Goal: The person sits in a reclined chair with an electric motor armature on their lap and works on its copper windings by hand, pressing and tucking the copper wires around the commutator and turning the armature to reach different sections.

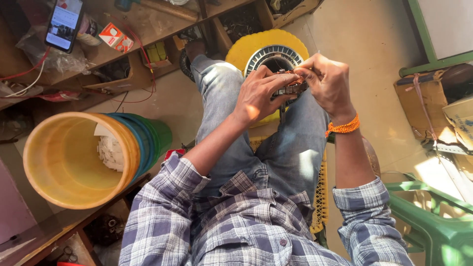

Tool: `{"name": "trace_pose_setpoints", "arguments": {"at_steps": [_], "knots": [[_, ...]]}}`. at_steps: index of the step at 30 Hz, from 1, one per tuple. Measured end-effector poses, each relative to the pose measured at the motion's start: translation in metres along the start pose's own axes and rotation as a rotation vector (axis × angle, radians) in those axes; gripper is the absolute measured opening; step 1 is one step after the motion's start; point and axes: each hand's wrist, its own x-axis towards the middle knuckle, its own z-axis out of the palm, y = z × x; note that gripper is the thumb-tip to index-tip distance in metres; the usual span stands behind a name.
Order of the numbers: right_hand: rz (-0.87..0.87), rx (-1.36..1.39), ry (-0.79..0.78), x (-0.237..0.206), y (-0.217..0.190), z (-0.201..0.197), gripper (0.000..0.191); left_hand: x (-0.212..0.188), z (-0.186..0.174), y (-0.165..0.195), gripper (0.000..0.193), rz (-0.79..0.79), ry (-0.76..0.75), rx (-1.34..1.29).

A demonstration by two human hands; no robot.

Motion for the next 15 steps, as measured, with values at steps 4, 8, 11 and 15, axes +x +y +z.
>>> {"name": "trace_pose_setpoints", "arguments": {"at_steps": [4,8,11,15], "knots": [[-0.078,-0.049,-0.011,0.0,-0.001,-0.004,0.016,0.003,-0.002,0.002,0.048,-0.007,0.001,-0.011],[-0.085,-0.092,-0.029,0.009,0.005,-0.004,0.016,0.006,-0.006,0.012,0.047,-0.049,-0.003,-0.044],[-0.114,-0.133,-0.047,0.019,0.012,-0.004,0.016,0.013,-0.012,0.021,0.044,-0.142,-0.039,-0.077],[-0.126,-0.135,-0.062,0.026,0.016,-0.005,0.015,0.025,-0.012,0.026,0.036,-0.422,-0.113,-0.14]]}}
